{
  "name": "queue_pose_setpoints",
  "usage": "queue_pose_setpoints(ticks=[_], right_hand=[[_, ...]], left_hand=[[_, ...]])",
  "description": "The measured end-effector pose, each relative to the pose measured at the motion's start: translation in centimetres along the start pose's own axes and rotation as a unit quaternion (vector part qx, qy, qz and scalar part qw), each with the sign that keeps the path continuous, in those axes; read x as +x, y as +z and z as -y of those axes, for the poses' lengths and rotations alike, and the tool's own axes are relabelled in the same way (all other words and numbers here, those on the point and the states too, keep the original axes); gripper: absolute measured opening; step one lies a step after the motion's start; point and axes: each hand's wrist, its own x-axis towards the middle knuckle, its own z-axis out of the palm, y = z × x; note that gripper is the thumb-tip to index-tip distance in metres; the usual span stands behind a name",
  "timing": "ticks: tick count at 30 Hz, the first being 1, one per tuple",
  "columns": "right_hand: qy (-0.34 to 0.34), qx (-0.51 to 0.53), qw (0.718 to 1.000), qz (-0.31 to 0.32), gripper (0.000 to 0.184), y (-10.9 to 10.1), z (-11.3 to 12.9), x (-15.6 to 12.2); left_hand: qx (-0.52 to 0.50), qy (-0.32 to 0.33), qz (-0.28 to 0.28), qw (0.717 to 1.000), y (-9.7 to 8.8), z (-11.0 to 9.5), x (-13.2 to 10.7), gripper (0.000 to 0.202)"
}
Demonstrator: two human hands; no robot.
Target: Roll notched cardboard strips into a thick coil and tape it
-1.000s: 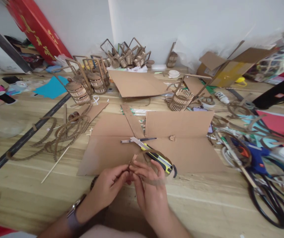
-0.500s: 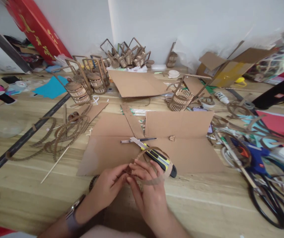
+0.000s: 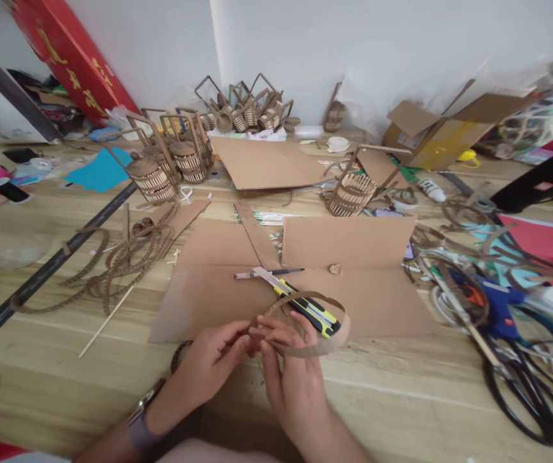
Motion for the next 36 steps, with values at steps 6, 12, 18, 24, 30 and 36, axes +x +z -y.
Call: queue_pose_setpoints(ticks=[6,12,18,24,30,36], right_hand=[[-0.002,0.0,1.0,0.013,0.006,0.3,-0.15,-0.27],[0.014,-0.034,0.999,0.004,0.017,-0.22,-0.04,0.17],[0.033,-0.031,0.999,0.0,0.019,-0.38,0.18,0.39],[0.05,0.026,0.998,0.018,0.018,-0.2,0.32,0.08],[0.204,0.191,0.96,0.011,0.021,-0.07,-0.09,-0.01],[0.316,0.385,0.867,0.013,0.023,-0.12,-0.07,0.67]], left_hand=[[0.034,0.006,-0.004,0.999,0.2,0.07,-0.06,0.03],[0.017,0.004,-0.003,1.0,0.3,0.21,-0.14,0.028],[-0.015,-0.009,0.0,1.0,0.07,-0.26,0.02,0.027],[-0.005,0.002,-0.011,1.0,-0.06,-0.36,0.01,0.031],[-0.003,0.005,0.001,1.0,-0.25,-0.08,-0.08,0.03],[-0.016,0.032,0.006,0.999,-0.09,-0.2,-0.17,0.029]])
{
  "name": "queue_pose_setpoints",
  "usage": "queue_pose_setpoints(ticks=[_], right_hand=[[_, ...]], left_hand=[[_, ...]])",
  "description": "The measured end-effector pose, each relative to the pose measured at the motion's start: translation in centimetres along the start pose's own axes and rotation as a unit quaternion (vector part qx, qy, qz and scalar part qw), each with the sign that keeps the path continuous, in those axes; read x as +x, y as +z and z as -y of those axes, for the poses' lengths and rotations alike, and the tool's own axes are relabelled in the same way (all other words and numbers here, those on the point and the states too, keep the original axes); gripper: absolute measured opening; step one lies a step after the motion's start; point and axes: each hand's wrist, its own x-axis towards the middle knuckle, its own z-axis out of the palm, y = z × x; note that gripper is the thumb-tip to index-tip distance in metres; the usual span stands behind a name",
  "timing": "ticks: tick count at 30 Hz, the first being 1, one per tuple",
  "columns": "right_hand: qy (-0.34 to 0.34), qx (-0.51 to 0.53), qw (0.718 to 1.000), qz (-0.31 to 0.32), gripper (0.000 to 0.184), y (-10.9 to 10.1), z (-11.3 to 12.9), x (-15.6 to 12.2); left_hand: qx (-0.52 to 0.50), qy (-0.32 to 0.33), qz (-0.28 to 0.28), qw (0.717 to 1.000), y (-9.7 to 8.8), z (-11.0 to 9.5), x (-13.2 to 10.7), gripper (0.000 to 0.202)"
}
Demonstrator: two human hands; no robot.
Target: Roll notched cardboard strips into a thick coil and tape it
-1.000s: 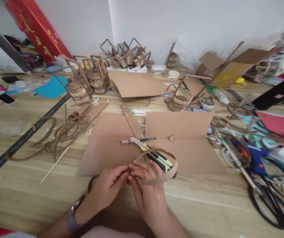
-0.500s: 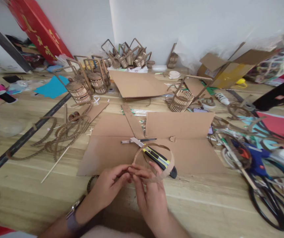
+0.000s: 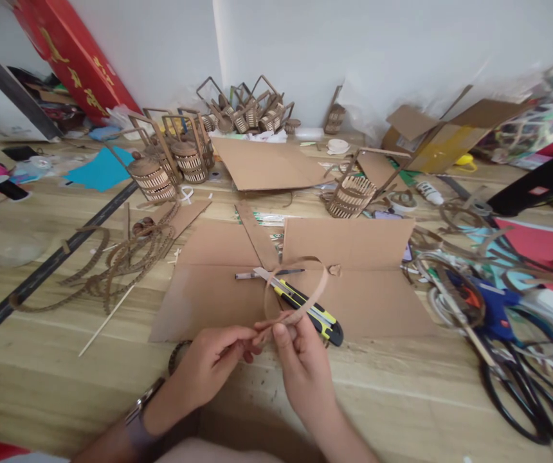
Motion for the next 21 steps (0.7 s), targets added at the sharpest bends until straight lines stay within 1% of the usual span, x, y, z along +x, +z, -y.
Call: queue_pose_setpoints(ticks=[2,5,7,9,10,11,12,14,16,18,21], right_hand=[[0.015,0.03,0.999,0.003,0.024,-0.1,-0.1,0.2],[0.018,0.064,0.997,-0.034,0.026,-0.5,-0.4,0.4],[0.022,0.052,0.997,-0.049,0.025,-1.0,-0.5,0.6],[0.027,-0.027,0.999,-0.033,0.024,-1.5,-0.4,0.9],[0.018,-0.09,0.996,-0.017,0.022,-1.7,-0.3,1.0],[-0.002,-0.164,0.986,0.001,0.021,-1.8,-0.2,1.1],[-0.034,-0.24,0.97,0.019,0.02,-1.9,-0.1,1.2],[-0.106,-0.369,0.921,0.061,0.02,-1.8,-0.1,1.2],[-0.152,-0.444,0.876,0.108,0.022,-1.6,-0.4,1.1],[-0.163,-0.487,0.846,0.148,0.021,-1.3,-0.9,0.9],[-0.151,-0.539,0.806,0.192,0.015,-1.1,-1.6,0.8]], left_hand=[[0.002,0.0,-0.006,1.0,0.1,0.1,0.0,0.029],[0.021,-0.022,-0.039,0.999,0.0,0.5,0.1,0.028],[0.027,-0.039,-0.066,0.997,-0.1,0.6,0.1,0.027],[0.015,-0.055,-0.09,0.994,-0.2,0.7,0.1,0.027],[0.006,-0.062,-0.102,0.993,-0.3,0.7,0.1,0.027],[-0.003,-0.067,-0.113,0.991,-0.3,0.7,0.1,0.027],[-0.013,-0.07,-0.123,0.99,-0.3,0.7,0.1,0.027],[-0.034,-0.073,-0.139,0.987,-0.3,0.6,0.1,0.027],[-0.049,-0.077,-0.152,0.984,-0.3,0.6,0.1,0.026],[-0.058,-0.081,-0.162,0.982,-0.4,0.5,0.2,0.025],[-0.065,-0.086,-0.172,0.979,-0.4,0.5,0.3,0.026]])
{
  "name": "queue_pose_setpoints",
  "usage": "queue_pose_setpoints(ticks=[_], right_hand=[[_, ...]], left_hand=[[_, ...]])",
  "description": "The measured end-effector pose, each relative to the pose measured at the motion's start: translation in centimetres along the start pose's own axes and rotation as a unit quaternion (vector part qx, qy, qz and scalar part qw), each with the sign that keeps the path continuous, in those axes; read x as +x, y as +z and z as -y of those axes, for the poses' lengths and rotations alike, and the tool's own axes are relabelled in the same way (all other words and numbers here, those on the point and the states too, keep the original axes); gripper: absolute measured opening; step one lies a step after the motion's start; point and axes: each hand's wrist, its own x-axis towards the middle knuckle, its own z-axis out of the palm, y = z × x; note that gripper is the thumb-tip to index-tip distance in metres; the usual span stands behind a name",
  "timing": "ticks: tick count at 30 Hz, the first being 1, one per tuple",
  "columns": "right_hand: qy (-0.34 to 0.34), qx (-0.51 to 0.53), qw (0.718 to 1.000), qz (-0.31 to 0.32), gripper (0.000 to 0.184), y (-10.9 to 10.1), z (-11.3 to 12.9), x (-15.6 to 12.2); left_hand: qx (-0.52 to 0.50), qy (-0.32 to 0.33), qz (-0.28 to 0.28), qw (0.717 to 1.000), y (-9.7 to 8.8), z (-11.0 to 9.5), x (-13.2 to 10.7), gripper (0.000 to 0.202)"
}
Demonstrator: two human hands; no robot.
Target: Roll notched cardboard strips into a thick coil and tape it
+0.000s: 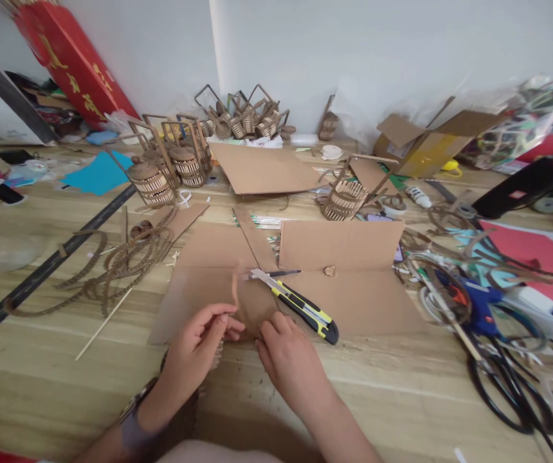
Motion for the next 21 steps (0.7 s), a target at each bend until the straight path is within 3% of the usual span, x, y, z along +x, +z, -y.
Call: queue_pose_setpoints(ticks=[8,11,15,18,21], right_hand=[[-0.023,-0.022,0.999,0.039,0.024,-0.3,0.7,-0.1],[-0.045,-0.039,0.998,0.032,0.013,-0.2,1.2,-0.4],[-0.017,-0.03,0.999,0.009,0.015,-2.4,1.1,-2.6],[0.041,0.06,0.991,-0.115,0.019,-5.7,0.2,-7.4],[0.182,0.012,0.941,-0.286,0.021,-7.8,-0.2,-14.2]], left_hand=[[-0.023,-0.018,-0.021,0.999,-0.1,0.2,-0.2,0.03],[-0.034,-0.023,-0.032,0.999,-0.1,0.2,-0.4,0.033],[-0.099,-0.032,-0.024,0.994,0.0,0.2,-0.8,0.036],[-0.138,-0.044,-0.011,0.989,0.0,0.3,-0.8,0.036],[-0.15,-0.06,-0.007,0.987,0.0,0.2,-0.6,0.036]])
